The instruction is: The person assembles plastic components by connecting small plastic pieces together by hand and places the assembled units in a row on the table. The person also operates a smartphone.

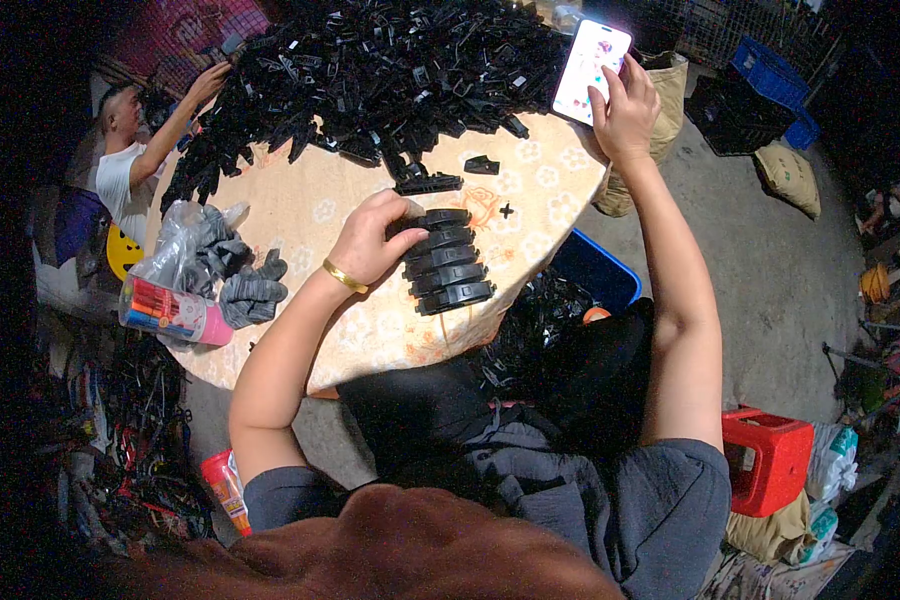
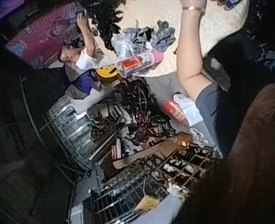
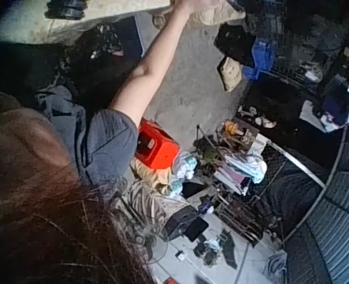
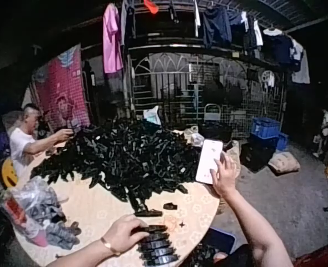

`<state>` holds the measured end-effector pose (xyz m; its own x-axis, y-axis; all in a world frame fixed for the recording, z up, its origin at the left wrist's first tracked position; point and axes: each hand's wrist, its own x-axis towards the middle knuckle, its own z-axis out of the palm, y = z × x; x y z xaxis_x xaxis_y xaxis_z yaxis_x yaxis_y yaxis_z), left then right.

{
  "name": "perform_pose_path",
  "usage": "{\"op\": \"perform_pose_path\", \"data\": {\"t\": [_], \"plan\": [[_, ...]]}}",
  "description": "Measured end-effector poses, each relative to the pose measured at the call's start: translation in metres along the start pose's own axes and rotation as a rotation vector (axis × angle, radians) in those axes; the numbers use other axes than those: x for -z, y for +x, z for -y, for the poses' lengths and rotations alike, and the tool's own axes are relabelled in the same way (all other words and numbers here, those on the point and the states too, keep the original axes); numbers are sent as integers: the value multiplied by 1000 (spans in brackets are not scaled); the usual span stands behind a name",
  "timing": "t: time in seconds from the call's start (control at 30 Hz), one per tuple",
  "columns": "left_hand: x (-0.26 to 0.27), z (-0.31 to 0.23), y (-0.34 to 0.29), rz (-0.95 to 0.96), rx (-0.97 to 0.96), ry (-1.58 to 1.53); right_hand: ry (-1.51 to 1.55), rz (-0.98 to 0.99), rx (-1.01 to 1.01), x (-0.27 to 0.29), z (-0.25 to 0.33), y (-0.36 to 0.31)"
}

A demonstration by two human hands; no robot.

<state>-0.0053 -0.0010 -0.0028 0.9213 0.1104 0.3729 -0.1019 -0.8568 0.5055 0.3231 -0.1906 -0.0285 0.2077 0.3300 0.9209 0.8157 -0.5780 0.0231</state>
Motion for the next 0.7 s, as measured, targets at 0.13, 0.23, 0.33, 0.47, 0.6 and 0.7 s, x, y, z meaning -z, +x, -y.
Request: {"op": "perform_pose_path", "data": {"t": [0.13, 0.23, 0.33, 0.47, 0.6, 0.7], "plan": [[0, 1, 1, 3, -7, 11, -26, 0, -23, 0, -9, -5], [0, 0, 0, 3, 7, -4, -79, 20, 11, 2, -12, -7], [0, 1, 0, -2, -14, 6, -126, 34, 40, 4, -13, -7], [0, 1, 0, 1, -20, 8, -15, -36, -11, 5, -9, -4], [0, 1, 0, 1, -10, 1, -29, -22, -10, 5, -10, -4], [0, 0, 0, 5, -6, -1, -47, -18, 8, 5, -12, -7]]}}
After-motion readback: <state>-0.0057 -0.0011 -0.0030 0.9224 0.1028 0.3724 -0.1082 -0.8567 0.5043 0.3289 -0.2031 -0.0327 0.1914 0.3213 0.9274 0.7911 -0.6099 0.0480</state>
